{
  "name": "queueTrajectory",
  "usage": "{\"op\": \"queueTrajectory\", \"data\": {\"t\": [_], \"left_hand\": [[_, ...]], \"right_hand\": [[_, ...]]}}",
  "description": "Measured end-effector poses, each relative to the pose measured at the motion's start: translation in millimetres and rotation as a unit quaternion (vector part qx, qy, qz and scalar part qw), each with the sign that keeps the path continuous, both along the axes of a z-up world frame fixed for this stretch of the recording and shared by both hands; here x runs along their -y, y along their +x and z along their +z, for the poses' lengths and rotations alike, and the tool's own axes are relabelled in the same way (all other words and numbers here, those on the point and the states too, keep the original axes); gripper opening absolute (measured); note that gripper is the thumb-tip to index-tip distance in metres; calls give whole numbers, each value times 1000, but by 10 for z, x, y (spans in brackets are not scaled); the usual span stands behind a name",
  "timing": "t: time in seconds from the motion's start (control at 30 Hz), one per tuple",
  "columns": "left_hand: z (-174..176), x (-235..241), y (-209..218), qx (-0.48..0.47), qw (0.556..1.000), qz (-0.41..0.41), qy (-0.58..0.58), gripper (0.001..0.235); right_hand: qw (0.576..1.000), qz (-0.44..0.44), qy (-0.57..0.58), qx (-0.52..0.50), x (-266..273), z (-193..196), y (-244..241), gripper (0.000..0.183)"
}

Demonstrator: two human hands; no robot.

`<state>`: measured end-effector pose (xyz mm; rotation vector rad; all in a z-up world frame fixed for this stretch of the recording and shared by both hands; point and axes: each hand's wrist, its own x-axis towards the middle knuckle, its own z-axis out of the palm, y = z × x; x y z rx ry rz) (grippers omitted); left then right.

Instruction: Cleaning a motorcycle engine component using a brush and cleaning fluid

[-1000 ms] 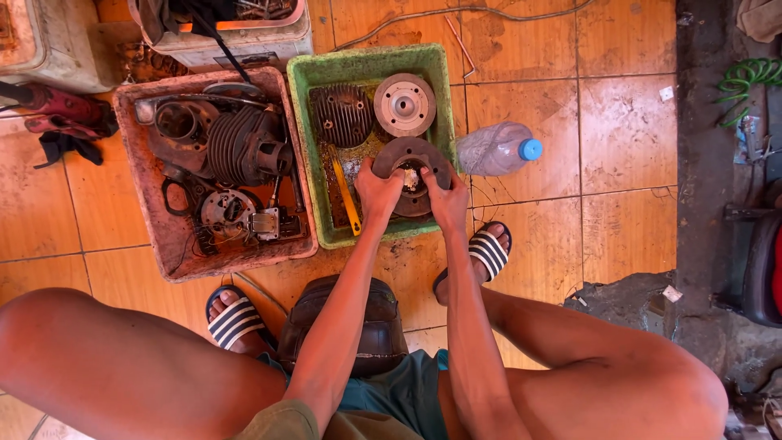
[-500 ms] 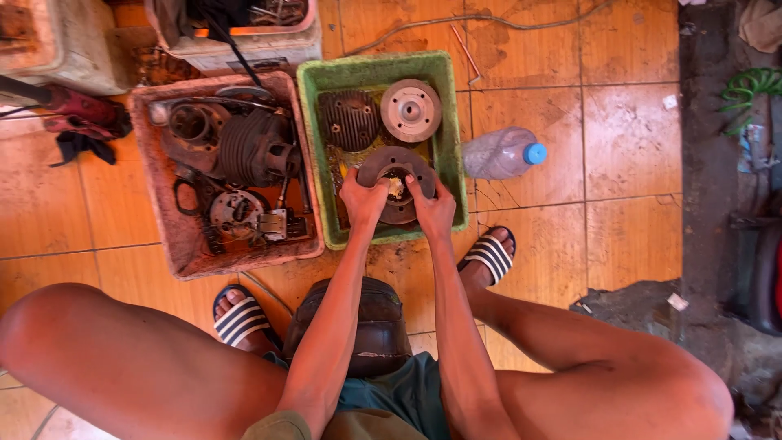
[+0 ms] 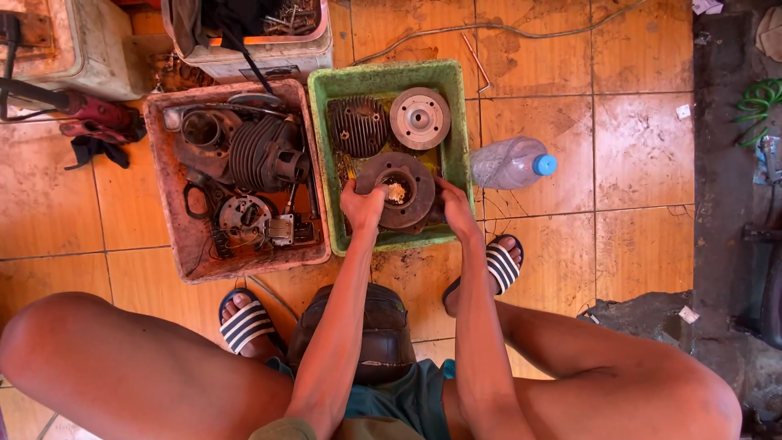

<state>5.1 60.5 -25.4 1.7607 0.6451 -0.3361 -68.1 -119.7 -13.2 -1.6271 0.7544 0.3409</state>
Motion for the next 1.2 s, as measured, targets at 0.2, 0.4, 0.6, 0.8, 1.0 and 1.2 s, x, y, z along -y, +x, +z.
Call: {"op": "queueTrajectory", "data": {"t": [0.2,0.4,0.6,0.8,1.0,1.2], "left_hand": [[560,74,37,24,1000,-1,20,35],[914,-53,106,208,976,-13,57,44],[922,-248,187,323,923,-100,184,35],[572,-378,230,310,933,-68,172,41],[648,-405,262,318,935,-44,153,42],[621,-446,314,332,930,-20,158,44]], "right_hand": [[995,99,6,30,57,140,12,59],[964,228,-125,49,35,7,7,93],[930,195,-312,2,-422,-284,182,91],[925,209,-315,-28,-513,-254,294,87],[920,223,-321,-4,-501,-430,302,88],[918,220,-330,27,-858,-548,277,81]]}}
